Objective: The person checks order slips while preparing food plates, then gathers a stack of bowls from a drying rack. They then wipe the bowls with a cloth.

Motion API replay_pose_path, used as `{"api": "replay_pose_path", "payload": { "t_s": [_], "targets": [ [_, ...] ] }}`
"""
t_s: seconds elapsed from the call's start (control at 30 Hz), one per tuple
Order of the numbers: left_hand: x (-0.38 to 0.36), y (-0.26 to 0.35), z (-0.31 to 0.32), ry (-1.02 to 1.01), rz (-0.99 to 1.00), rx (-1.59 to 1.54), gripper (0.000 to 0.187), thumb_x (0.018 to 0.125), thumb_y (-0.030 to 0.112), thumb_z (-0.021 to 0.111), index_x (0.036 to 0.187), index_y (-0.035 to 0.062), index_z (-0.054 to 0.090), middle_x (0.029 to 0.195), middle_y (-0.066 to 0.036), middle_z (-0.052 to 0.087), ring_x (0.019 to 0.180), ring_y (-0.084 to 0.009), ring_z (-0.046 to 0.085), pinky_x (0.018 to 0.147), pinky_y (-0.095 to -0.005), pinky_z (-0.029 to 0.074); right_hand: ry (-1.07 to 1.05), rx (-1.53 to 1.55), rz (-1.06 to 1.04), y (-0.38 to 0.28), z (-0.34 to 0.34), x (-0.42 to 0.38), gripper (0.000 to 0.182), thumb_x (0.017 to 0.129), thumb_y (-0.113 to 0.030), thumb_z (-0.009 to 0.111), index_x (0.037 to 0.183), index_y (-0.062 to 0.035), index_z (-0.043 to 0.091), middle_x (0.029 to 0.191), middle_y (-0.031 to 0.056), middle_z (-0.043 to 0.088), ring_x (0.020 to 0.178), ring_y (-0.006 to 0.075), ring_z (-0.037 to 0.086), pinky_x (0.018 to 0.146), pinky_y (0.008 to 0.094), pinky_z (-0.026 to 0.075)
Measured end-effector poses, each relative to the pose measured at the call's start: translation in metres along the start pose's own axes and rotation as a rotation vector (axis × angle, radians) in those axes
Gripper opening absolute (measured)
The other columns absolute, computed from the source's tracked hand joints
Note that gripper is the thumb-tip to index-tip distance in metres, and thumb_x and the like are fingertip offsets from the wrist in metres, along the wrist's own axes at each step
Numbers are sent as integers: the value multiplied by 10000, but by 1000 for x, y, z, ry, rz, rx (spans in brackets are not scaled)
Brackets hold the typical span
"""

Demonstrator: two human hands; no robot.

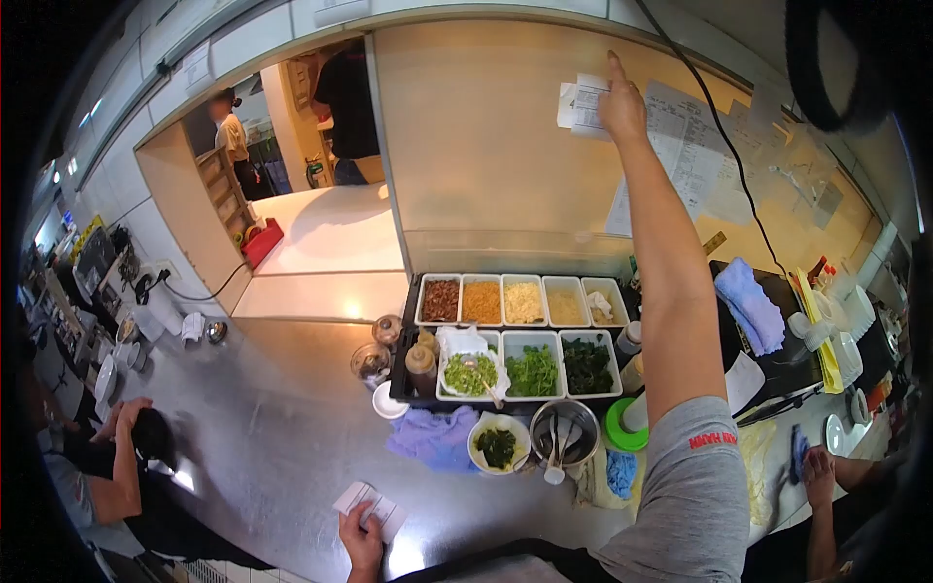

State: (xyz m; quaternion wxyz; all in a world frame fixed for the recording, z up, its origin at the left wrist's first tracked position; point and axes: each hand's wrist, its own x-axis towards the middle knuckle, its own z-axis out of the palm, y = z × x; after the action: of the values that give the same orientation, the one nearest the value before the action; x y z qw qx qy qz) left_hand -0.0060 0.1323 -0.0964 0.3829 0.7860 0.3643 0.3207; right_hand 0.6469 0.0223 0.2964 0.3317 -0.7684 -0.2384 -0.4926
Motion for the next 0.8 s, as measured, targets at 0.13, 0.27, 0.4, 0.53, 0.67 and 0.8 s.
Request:
{"api": "replay_pose_path", "payload": {
  "t_s": [0.13,0.27,0.4,0.53,0.67,0.8],
  "targets": [
    [5,-11,-5,-39,50,25,410,720,22,533,1123,12,606,1109,-215,574,1054,-352,535,925,-393,419,-208,167,12,-23,-38,-32,582,798,-190,603,1354,-178,431,1183,192,576,1040,354,580,891,391,460],
    [18,-38,-5,-95,-203,-392,305,879,134,564,1157,16,605,1146,-114,615,1060,-190,554,938,-306,411,-634,475,-127,-61,-113,-115,481,846,-178,607,1312,-146,487,1205,72,580,947,170,591,871,302,447],
    [35,38,-31,-177,-241,-895,549,988,415,318,1209,-33,547,1157,-138,593,1052,-201,576,902,-323,466,-999,625,-19,-145,-243,-239,374,850,-128,609,1218,-87,558,1136,50,592,883,124,563,817,279,453],
    [31,81,-46,-378,-142,-1106,629,986,456,264,1195,-70,538,1143,-175,594,1005,-214,609,847,-323,520,-1154,746,-12,-188,-325,-341,388,791,-54,644,1172,-75,573,1127,74,571,844,161,574,799,279,464],
    [15,100,-56,-541,-96,-1115,652,986,463,246,1189,-86,534,1115,-185,606,967,-213,629,816,-318,541,-1263,780,319,-217,-349,-434,363,846,-116,628,1199,-81,553,1139,70,573,867,152,587,805,282,470],
    [-1,101,-69,-659,-105,-1086,653,991,446,205,1198,-87,522,1162,-187,588,1039,-227,593,908,-338,479,-1194,1065,808,-263,-342,-501,342,881,-170,620,1181,-24,544,1091,69,602,916,132,581,817,290,469]
  ]
}}
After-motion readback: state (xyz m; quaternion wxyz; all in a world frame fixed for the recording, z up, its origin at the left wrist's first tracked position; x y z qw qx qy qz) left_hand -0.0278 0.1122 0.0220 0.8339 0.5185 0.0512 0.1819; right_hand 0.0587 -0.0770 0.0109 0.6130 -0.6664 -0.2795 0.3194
